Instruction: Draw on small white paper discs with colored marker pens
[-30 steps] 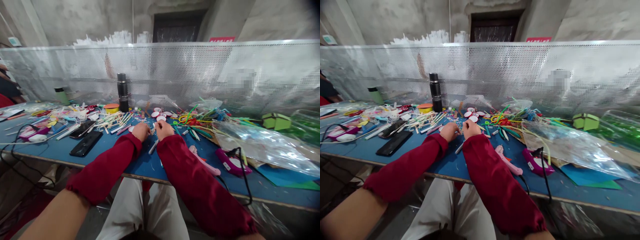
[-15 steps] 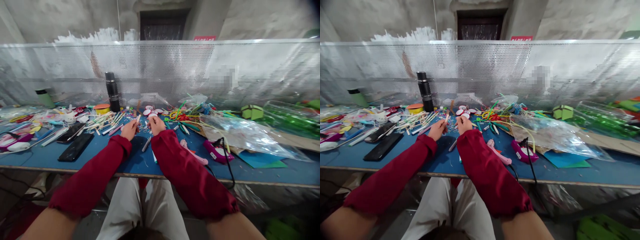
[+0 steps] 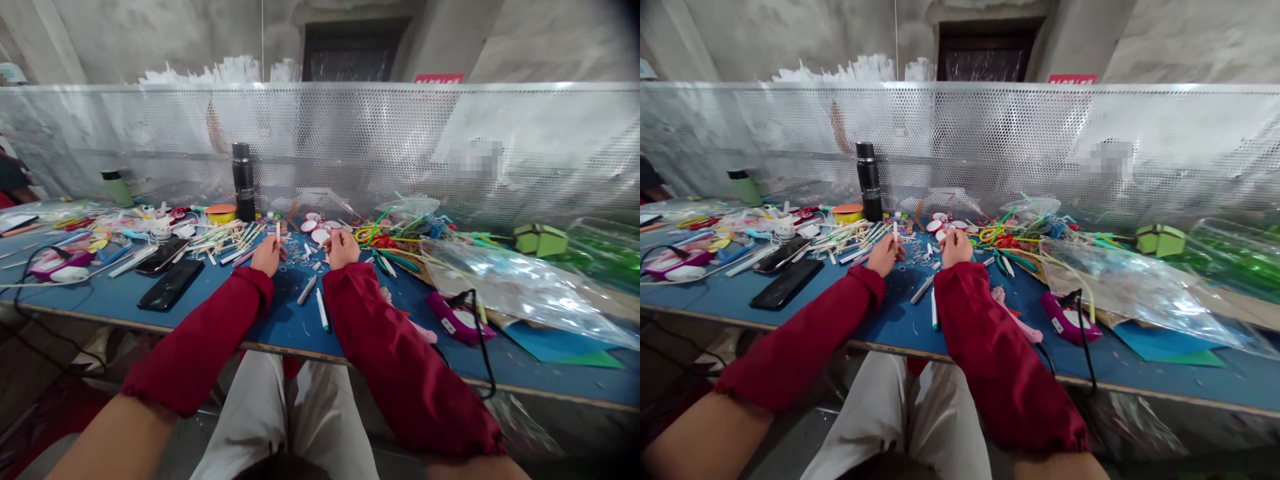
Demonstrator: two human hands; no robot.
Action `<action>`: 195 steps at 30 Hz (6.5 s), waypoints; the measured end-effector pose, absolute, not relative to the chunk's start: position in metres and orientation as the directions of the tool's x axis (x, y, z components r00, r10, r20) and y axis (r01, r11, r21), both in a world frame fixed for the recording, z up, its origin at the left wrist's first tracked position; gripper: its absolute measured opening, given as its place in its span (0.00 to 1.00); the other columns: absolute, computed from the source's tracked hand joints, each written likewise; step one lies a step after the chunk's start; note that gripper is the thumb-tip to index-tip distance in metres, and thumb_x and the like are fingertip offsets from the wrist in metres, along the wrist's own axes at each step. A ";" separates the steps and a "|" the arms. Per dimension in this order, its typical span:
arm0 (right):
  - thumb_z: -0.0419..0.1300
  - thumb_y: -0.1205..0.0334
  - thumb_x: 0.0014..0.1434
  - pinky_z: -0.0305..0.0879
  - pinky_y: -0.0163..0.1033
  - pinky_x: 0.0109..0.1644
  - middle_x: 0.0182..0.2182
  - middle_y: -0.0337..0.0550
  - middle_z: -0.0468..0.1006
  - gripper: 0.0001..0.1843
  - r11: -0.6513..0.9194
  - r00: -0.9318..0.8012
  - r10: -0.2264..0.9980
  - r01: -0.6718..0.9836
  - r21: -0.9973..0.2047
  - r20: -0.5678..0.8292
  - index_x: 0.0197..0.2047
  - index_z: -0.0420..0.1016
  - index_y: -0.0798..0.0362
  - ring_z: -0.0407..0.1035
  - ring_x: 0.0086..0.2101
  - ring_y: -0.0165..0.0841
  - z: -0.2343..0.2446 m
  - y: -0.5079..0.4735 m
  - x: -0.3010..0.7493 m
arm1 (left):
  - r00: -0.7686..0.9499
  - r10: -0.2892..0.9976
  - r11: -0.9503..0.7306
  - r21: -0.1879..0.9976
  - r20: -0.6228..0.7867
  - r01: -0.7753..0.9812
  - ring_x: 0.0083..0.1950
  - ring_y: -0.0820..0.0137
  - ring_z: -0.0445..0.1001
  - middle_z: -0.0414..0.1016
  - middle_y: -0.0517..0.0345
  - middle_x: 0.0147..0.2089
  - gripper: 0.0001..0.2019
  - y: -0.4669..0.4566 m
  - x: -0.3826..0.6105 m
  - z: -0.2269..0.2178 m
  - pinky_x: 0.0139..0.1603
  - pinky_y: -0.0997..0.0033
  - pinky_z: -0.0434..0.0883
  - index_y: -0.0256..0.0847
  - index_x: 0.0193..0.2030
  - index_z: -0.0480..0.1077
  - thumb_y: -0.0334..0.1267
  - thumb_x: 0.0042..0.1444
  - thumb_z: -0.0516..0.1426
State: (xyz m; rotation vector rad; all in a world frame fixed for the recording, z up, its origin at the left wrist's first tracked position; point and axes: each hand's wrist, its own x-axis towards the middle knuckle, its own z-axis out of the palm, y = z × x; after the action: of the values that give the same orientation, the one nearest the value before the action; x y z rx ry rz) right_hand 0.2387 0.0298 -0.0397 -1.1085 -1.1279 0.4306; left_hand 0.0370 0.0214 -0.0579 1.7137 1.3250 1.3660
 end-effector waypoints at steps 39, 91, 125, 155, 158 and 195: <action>0.54 0.61 0.68 0.67 0.42 0.52 0.50 0.46 0.85 0.18 0.152 0.092 0.804 0.923 -0.353 0.587 0.56 0.81 0.49 0.76 0.49 0.42 -0.001 0.005 0.265 | -0.011 0.809 -0.454 0.635 0.588 0.625 0.43 0.64 0.73 0.78 0.52 0.38 0.13 0.072 0.028 -0.035 0.47 0.67 0.68 0.41 0.35 0.77 0.40 0.67 0.54; 0.57 0.57 0.65 0.57 0.44 0.48 0.39 0.46 0.85 0.11 -0.035 0.207 0.852 0.939 -0.341 0.482 0.41 0.81 0.49 0.74 0.42 0.41 -0.035 0.016 0.239 | 0.124 0.879 -0.444 0.691 0.461 0.570 0.34 0.69 0.70 0.76 0.58 0.31 0.11 0.072 0.038 -0.039 0.41 0.70 0.66 0.39 0.30 0.72 0.38 0.63 0.58; 0.58 0.53 0.62 0.60 0.51 0.54 0.43 0.51 0.84 0.16 -0.020 0.090 0.950 0.974 -0.228 0.300 0.50 0.78 0.48 0.75 0.47 0.47 -0.051 0.041 0.236 | 0.211 0.889 -0.455 0.735 0.407 0.503 0.34 0.71 0.75 0.78 0.59 0.31 0.10 0.075 0.045 -0.043 0.43 0.72 0.71 0.39 0.33 0.72 0.39 0.65 0.57; 0.56 0.65 0.59 0.69 0.38 0.51 0.47 0.46 0.82 0.18 0.422 -0.030 0.790 0.752 -0.506 0.613 0.53 0.72 0.52 0.77 0.44 0.39 -0.050 0.035 0.225 | 0.341 0.888 -0.446 0.754 0.307 0.482 0.30 0.71 0.72 0.75 0.61 0.26 0.10 0.076 0.047 -0.049 0.37 0.72 0.69 0.39 0.29 0.69 0.37 0.60 0.60; 0.57 0.61 0.61 0.68 0.37 0.48 0.43 0.44 0.82 0.12 0.392 0.039 0.808 0.709 -0.586 0.588 0.49 0.70 0.49 0.77 0.43 0.38 -0.047 0.032 0.223 | 0.405 0.875 -0.436 0.794 0.265 0.424 0.28 0.72 0.71 0.74 0.61 0.25 0.12 0.071 0.050 -0.048 0.35 0.72 0.68 0.39 0.28 0.69 0.40 0.60 0.61; 0.57 0.55 0.57 0.72 0.40 0.41 0.36 0.43 0.78 0.10 0.513 0.135 0.715 0.565 -0.646 0.686 0.41 0.66 0.48 0.74 0.33 0.36 -0.053 0.048 0.228 | 0.601 0.799 -0.212 0.920 -0.030 0.329 0.28 0.71 0.73 0.79 0.58 0.27 0.06 0.035 0.057 -0.020 0.30 0.73 0.64 0.37 0.30 0.75 0.33 0.49 0.68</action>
State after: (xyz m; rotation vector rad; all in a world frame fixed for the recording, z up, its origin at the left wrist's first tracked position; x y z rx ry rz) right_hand 0.2285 0.0482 -0.0528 -1.1467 -1.5338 0.1534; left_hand 0.0566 0.0353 -0.0204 1.7954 0.9187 0.5689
